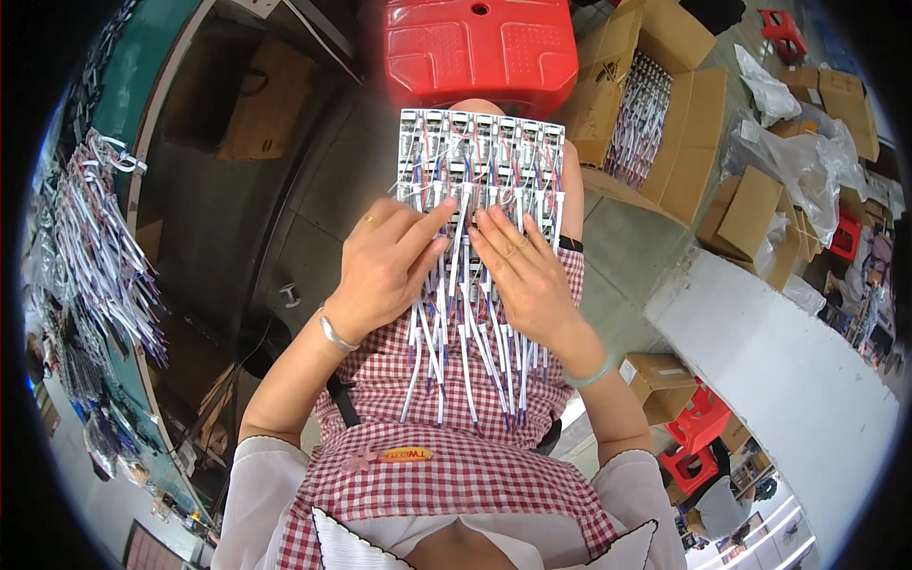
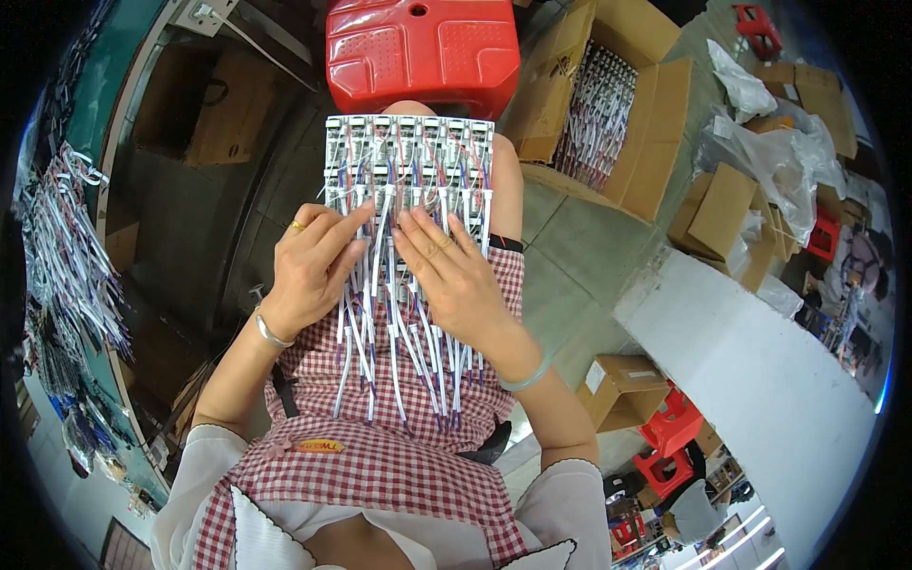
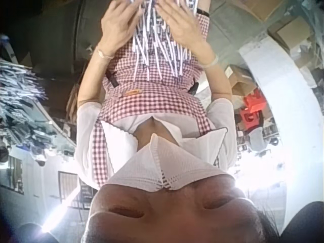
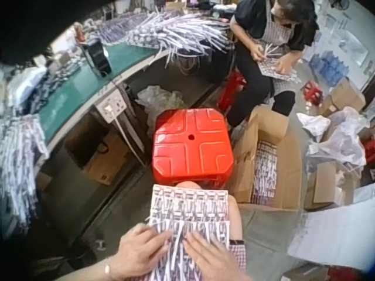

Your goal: The recorder is assembling small LED light panels, organizing wires, and placing them into a cardboard box.

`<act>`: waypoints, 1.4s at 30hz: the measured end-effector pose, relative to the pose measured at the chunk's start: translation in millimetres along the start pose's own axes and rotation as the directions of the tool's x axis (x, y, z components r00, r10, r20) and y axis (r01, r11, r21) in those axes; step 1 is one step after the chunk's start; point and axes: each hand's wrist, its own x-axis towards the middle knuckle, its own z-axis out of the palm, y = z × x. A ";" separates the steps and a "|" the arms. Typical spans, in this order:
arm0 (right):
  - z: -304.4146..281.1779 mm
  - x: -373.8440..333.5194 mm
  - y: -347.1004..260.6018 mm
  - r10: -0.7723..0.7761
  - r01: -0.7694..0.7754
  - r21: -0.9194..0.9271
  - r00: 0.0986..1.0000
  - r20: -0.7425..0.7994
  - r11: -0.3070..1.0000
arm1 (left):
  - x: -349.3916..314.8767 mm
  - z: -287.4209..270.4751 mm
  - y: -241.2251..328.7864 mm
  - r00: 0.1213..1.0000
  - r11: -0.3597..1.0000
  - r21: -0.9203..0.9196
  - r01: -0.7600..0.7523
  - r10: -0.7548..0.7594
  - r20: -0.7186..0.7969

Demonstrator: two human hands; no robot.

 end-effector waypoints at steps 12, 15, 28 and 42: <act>-1.5 -17.2 -3.5 0.148 -0.081 0.169 0.889 -0.434 0.982 | -9.8 14.5 7.3 0.999 0.981 0.195 -0.027 0.030 -0.012; -2.9 -20.8 13.1 0.539 -0.366 0.682 0.841 -0.049 0.633 | -5.1 25.1 0.4 1.000 0.984 0.175 -0.022 0.025 -0.014; 44.6 -26.3 19.2 0.364 -0.297 0.291 0.908 -0.209 0.909 | -12.3 40.3 -17.6 0.990 0.994 0.108 -0.013 0.028 -0.138; 47.2 -12.4 62.7 0.639 -0.408 0.909 0.676 0.366 -0.088 | -15.9 46.5 -30.3 0.875 0.926 -0.104 0.363 -0.377 -0.305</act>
